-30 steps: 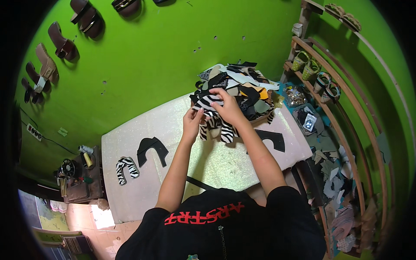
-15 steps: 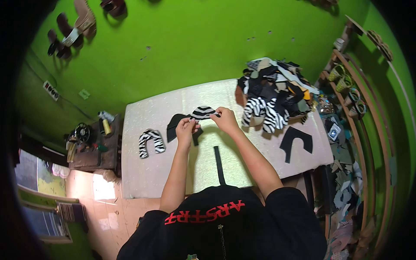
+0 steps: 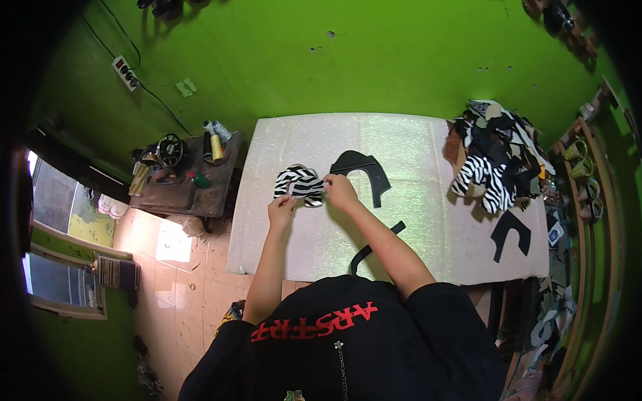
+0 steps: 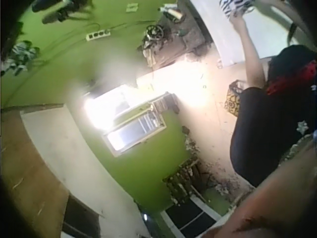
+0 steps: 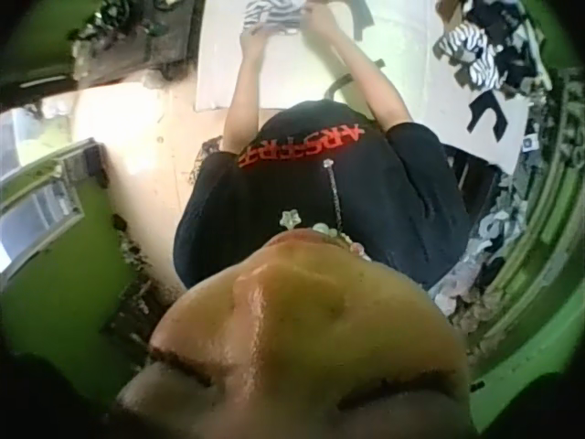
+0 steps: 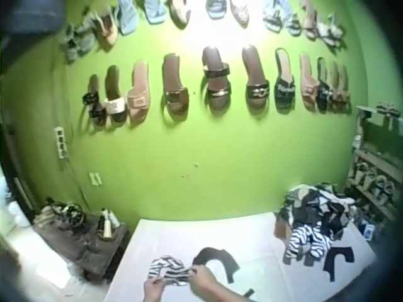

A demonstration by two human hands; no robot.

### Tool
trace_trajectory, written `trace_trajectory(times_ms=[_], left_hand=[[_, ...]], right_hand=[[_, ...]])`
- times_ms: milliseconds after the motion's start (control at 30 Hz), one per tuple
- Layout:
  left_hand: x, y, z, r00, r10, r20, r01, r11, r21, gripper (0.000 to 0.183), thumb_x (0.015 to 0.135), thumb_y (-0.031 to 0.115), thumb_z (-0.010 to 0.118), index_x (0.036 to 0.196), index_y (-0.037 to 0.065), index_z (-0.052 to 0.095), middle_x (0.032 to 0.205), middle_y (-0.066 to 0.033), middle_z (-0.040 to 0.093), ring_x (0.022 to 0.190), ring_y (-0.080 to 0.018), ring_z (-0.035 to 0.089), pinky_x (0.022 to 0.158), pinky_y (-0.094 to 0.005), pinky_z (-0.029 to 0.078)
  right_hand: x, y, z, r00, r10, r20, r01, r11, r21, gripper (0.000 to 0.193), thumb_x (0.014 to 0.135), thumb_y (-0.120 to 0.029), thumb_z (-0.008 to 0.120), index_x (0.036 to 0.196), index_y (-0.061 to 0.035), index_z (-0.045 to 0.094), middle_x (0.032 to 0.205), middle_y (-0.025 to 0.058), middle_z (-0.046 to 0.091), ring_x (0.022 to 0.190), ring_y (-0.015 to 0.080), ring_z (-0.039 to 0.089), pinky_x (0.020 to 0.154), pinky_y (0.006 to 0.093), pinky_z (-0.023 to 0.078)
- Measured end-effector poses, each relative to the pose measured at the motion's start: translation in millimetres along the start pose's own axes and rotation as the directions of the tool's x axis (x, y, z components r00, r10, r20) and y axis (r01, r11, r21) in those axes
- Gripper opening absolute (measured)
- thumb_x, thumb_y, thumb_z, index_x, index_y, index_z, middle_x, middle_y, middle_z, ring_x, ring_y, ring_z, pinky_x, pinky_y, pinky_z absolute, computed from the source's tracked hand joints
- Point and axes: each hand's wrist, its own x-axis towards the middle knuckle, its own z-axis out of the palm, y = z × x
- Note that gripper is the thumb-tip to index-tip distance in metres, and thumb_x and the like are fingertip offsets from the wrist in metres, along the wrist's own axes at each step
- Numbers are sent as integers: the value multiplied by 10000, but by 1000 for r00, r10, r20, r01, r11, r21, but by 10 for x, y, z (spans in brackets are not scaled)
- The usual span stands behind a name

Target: The person sorts various shoe upper components by picking them from a pile and laying them flat on a table one by one.

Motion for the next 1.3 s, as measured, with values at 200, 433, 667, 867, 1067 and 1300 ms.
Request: trace_trajectory(times_ms=[200,433,667,867,1067,1300], left_hand=[[389,-168,-365,998,27,-64,-24,999,42,187,787,102,672,931,-16,657,774,-69,656,673,-110,589,600,-231,458],[754,-22,-368,995,61,-74,-38,960,279,191,766,59,655,946,-3,659,800,-86,668,693,-133,622,631,-245,489],[907,-59,-352,986,147,-73,-105,908,405,161,779,112,646,924,43,660,805,-105,676,747,-223,652,685,-315,488],[910,-92,-347,971,234,-47,-182,855,485,180,771,101,645,938,34,649,932,-135,642,851,-277,616,744,-341,472],[629,155,-127,886,445,133,-417,636,650,248,772,100,621,1005,15,635,1114,-165,570,1024,-326,539,855,-400,437],[475,-43,-20,880,357,313,-465,517,719,427,797,138,584,1200,7,530,1264,-139,496,1143,-283,475,932,-401,387]], right_hand=[[310,-263,396,991,134,30,-132,989,-73,203,742,-151,668,912,-52,619,670,150,621,666,300,624,632,384,481],[621,-225,621,986,162,40,-152,971,-185,200,784,-153,641,954,-66,579,810,148,646,805,321,624,696,411,489],[739,-119,793,995,102,21,-96,977,-191,191,785,-158,619,947,-64,583,872,140,632,833,312,614,710,400,488],[741,-85,866,991,135,20,-126,960,-249,179,788,-176,615,925,-65,585,871,139,611,816,313,606,701,399,489],[723,-69,856,994,109,-19,-110,947,-303,165,789,-180,613,902,-63,585,886,132,589,793,308,602,673,411,487],[530,-177,913,988,-152,33,146,826,-544,175,759,-121,578,924,-67,602,977,90,555,859,272,550,685,401,446]])
